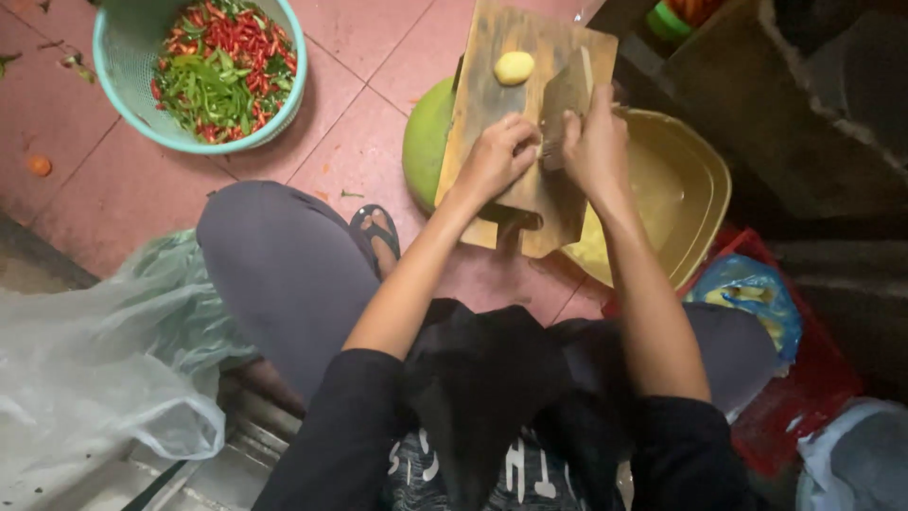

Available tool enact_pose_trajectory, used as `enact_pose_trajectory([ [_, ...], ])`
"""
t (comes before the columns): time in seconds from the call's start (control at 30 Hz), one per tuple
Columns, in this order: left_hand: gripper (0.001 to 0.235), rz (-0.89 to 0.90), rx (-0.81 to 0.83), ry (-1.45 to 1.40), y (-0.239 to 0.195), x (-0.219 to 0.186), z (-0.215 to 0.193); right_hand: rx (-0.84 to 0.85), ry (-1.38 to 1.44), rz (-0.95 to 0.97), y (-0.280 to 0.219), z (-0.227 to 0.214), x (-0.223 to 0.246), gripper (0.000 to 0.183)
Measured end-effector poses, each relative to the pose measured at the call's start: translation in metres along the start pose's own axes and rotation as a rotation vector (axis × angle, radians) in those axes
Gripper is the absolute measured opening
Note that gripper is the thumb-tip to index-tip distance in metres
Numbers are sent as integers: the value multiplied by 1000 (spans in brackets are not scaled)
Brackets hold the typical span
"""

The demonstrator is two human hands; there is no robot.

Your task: Slicing potatoes using a hand-held serrated slicer into a basin of water.

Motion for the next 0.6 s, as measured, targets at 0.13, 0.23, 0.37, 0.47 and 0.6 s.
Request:
enact_pose_trajectory([
  [0.13,13,-132,48,-61,4,5,3,29,-37,61,3,12,5,29],
  [0.23,11,-107,56,-60,2,7,3,59,-90,123,0,26,8,30],
  [0.37,24,-107,48,-30,4,8,9,22,-94,44,0,33,4,30],
  [0.47,32,-152,92,20,1,9,17,-39,-123,42,-1,18,1,31],
  [0.6,37,-78,79,78,-6,14,36,-8,38,253,-10,9,-31,27],
])
Point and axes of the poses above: each hand's wrist, its own y-axis towards the middle knuckle, its own z-axis out of the palm, x = y × z, the point moved 6 cm from there along y, towards the middle knuckle, and after that the axes turned 4 degrees about y, right-handed, at the moved point
